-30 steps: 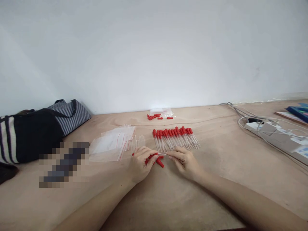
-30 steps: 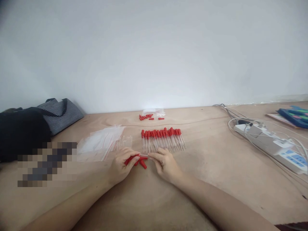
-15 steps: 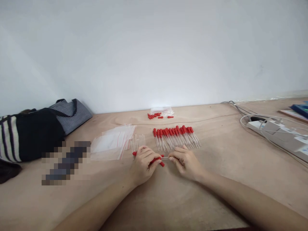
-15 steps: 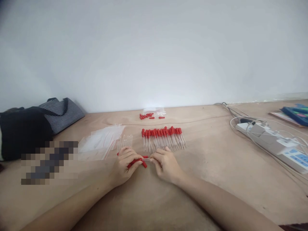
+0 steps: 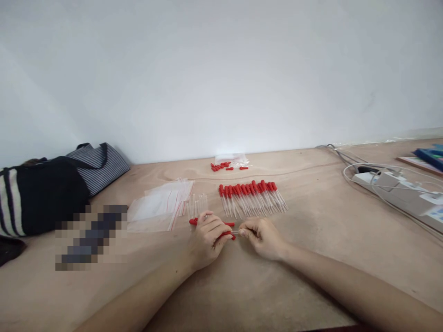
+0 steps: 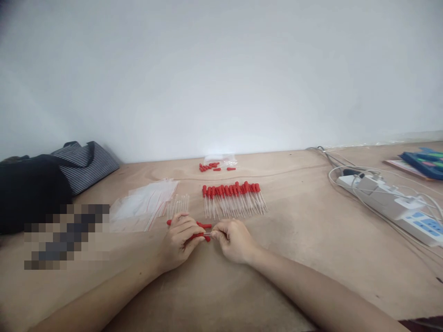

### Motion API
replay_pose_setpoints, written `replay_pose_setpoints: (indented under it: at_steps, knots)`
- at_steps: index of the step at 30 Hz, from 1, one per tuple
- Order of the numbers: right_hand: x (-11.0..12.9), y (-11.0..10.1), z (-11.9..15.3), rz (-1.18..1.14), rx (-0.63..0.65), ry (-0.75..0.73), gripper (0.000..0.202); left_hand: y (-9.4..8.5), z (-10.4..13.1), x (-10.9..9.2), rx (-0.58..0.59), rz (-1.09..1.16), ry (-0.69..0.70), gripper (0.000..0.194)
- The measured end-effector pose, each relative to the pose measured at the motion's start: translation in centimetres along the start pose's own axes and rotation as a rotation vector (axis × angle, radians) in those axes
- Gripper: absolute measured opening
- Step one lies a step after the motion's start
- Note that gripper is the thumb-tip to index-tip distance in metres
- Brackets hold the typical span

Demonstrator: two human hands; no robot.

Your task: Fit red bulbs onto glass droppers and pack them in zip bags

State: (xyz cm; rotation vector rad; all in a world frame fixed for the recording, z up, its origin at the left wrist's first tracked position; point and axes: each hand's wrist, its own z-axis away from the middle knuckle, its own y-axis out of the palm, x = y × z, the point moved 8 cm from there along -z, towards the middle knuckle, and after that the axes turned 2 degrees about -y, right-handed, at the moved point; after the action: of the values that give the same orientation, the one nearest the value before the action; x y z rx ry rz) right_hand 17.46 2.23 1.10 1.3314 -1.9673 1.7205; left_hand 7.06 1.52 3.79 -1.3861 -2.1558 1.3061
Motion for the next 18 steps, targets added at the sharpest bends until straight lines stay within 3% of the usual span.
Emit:
replay_pose_setpoints:
  at_steps: [5, 13, 18]
  knots:
    - [0.1, 0.0, -0.1, -0.059, 0.024, 0.026, 0.024, -0.3, -0.4, 0.7, 0.025, 0.032, -0.042, 0.009]
    - [1.6, -0.5, -0.5, 0.010, 0.127, -0.086, 0.019, -0.8, -0.4, 2.0, 0.110, 0.091, -0.039, 0.014]
    - [1.2, -0.6, -1.4, -0.011, 0.080, -0.073, 0.019, -2.7, -0.2, 4.9, 0.179, 0.074, -0.146, 0.015]
